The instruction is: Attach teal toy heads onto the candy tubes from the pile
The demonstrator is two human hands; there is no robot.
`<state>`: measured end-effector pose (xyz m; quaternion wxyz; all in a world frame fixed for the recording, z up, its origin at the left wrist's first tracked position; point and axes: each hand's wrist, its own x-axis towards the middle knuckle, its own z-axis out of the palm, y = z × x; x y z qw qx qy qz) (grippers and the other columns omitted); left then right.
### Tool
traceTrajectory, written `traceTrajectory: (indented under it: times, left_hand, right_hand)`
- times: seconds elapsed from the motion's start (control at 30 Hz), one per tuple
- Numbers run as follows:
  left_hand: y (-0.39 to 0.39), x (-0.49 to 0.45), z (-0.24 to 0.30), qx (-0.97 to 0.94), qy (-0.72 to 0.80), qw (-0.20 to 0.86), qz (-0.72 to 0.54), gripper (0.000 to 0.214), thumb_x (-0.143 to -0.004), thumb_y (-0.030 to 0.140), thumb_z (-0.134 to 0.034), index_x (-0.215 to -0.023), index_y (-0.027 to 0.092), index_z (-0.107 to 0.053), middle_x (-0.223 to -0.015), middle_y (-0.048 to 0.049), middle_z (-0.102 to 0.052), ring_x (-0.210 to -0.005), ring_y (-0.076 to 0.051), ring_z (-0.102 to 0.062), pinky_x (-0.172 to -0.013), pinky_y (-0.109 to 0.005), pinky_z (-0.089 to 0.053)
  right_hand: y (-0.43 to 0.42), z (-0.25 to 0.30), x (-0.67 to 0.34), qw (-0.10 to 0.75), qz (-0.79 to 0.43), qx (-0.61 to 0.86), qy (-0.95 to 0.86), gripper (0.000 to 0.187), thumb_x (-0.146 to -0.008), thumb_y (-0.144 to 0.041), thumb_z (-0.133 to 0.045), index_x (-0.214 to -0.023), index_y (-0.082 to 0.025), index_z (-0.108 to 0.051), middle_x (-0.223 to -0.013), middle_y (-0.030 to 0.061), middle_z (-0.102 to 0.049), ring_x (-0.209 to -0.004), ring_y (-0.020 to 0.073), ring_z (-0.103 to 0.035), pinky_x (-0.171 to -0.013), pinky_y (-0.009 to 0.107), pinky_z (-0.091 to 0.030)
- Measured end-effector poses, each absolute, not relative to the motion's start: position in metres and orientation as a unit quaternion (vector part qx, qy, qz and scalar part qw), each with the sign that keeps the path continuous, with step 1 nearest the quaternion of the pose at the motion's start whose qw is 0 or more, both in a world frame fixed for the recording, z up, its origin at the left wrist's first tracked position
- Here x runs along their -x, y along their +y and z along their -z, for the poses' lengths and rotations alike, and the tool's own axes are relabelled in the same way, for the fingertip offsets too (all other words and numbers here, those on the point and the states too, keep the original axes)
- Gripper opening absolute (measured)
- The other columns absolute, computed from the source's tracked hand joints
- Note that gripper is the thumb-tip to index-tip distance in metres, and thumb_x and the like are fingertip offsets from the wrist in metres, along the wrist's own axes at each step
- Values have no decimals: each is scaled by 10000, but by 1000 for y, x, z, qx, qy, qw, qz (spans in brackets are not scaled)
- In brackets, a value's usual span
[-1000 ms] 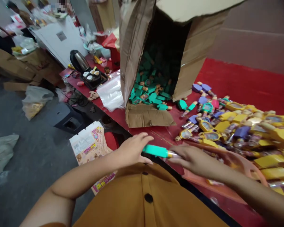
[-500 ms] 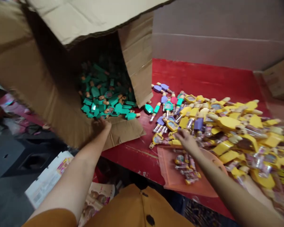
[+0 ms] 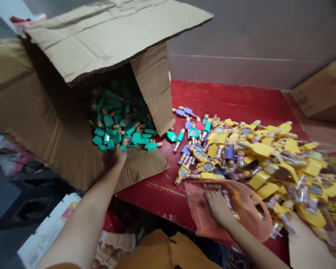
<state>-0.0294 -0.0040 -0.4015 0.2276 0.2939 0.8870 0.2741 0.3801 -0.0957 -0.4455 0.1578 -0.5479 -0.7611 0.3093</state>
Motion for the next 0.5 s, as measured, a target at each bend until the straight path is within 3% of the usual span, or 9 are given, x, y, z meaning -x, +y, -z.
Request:
traceTrajectory:
  times: [0.13, 0.23, 0.33, 0.43, 0.5]
  left_hand:
    - [-53, -23, 374, -240, 772, 385, -445, 270, -835, 283, -528, -1083, 188, -483, -1056, -57, -616, -926, -150, -612, -697, -231, -483]
    - [-114, -68, 353, -221, 674, 502, -495, 348, -730, 356, -616, -1014, 178, -525, -958, -57, -647, -809, -167, -640, -608, -237, -493]
    - [-175, -86, 334, -198, 579, 566, -552, 430, -633, 408, -696, -963, 171, -555, -915, -48, -651, -833, -177, -631, -725, -291, -510]
    - [-224, -64, 321, -200, 428, 661, -584, 424, -573, 319, -776, -916, 166, -580, -937, -42, -647, -937, -188, -609, -911, -349, -449]
    - [-250, -37, 314, -192, 346, 741, -542, 453, -539, 271, -798, -926, 172, -581, -1024, -64, -634, -995, -229, -595, -918, -418, -442]
  right_hand:
    - [-104, 418, -329, 220, -465, 529, -675, 210, -907, -378, -337, -833, -195, -407, -641, -3, -487, -570, 168, -528, -554, 319, -479]
    - [-119, 392, -274, 258, -570, 487, -610, 387, -870, -537, -378, -1040, -189, -391, -656, -47, -434, -518, 125, -474, -491, 251, -442]
    - [-135, 364, -231, 263, -637, 435, -579, 511, -754, -574, -547, -1063, -176, -464, -667, -35, -473, -503, 109, -444, -472, 235, -407]
    - [-147, 336, -215, 240, -676, 388, -579, 460, -641, -494, -700, -935, -168, -564, -706, 2, -560, -575, 127, -502, -528, 245, -429]
    - [-152, 317, -213, 205, -688, 341, -607, 437, -566, -431, -765, -874, -167, -603, -716, 10, -597, -613, 144, -535, -554, 252, -440]
